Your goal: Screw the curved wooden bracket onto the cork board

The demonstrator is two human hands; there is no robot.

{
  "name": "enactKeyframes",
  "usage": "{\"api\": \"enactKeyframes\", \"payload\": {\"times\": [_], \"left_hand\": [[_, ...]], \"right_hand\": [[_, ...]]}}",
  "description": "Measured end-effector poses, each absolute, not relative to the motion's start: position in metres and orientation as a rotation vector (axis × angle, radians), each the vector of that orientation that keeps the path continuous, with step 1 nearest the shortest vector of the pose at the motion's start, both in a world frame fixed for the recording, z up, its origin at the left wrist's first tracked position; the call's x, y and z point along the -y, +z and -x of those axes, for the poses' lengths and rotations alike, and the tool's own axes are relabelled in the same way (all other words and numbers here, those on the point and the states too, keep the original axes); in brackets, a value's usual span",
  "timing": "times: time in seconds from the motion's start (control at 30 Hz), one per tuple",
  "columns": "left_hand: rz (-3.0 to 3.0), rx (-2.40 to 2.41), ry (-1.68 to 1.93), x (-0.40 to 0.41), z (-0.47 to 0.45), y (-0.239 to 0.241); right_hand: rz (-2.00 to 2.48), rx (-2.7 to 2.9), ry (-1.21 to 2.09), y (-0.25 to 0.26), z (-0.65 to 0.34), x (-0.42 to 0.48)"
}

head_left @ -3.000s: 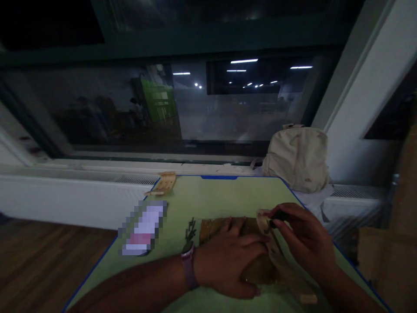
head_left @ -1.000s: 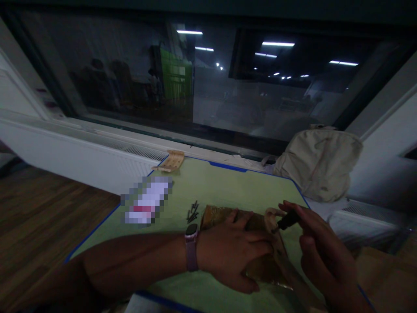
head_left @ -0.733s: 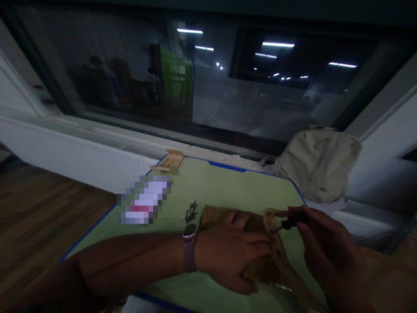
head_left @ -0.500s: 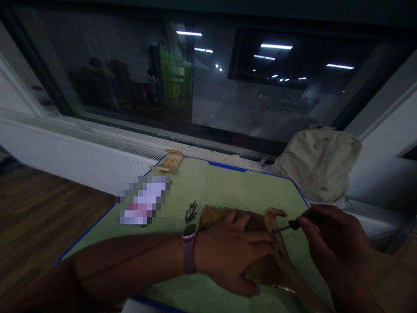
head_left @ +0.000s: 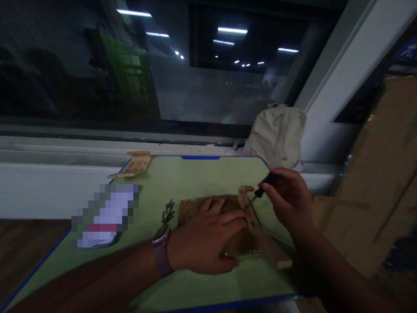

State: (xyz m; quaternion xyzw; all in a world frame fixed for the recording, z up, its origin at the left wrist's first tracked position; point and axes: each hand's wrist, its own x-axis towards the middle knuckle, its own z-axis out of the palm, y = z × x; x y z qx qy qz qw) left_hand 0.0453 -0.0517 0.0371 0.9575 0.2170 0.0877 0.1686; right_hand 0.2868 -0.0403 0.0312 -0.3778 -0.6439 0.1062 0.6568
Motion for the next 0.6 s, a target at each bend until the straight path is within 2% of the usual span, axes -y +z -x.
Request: {"api": "enactKeyframes", "payload": {"times": [0.17, 0.4, 0.6], "left_hand": [[-2.706, -0.668, 0.162, 0.054, -0.046, 0.044], [-2.705, -0.673, 0.171, 0.054, -0.045, 0.041], [-2.696, -0.637, 0.192, 0.053, -0.043, 0.042]], "right_hand": [[0.874, 1.596, 0.146, 0.031, -0.288, 0.043], [0.752, 1.658, 0.440, 0.030, -0.274, 0.055], [0.964, 1.529, 0.159, 0.032, -0.282, 0.047]]}}
